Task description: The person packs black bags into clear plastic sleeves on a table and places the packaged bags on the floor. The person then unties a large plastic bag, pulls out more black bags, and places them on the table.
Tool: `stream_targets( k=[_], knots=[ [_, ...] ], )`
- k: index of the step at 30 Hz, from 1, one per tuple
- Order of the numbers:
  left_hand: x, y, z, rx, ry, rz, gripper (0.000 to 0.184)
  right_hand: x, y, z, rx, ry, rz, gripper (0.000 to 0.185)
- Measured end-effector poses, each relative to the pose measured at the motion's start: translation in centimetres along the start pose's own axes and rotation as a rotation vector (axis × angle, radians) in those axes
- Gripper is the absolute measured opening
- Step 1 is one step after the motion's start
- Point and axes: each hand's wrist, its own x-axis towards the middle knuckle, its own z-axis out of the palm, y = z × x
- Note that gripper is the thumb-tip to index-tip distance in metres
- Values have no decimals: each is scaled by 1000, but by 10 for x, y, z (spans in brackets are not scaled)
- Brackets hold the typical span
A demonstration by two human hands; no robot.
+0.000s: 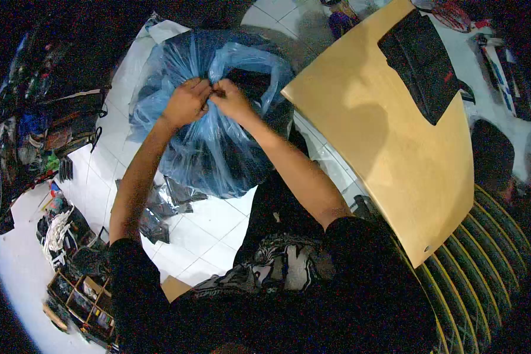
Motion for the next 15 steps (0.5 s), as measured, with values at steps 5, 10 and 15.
stream_targets(
  k=[5,10,15],
  knots=[
    [-4,-4,-16,0,-74,-11,28,-16,-21,-11,-213,-105,42,37],
    [-14,-13,-24,-24,-109,-18,29,-46,-55,-16,-413,-345,3,36],
    [-32,-30,-27,-67,-170,-98,31,-80,-58,-13,-746,-303,38,32]
  ],
)
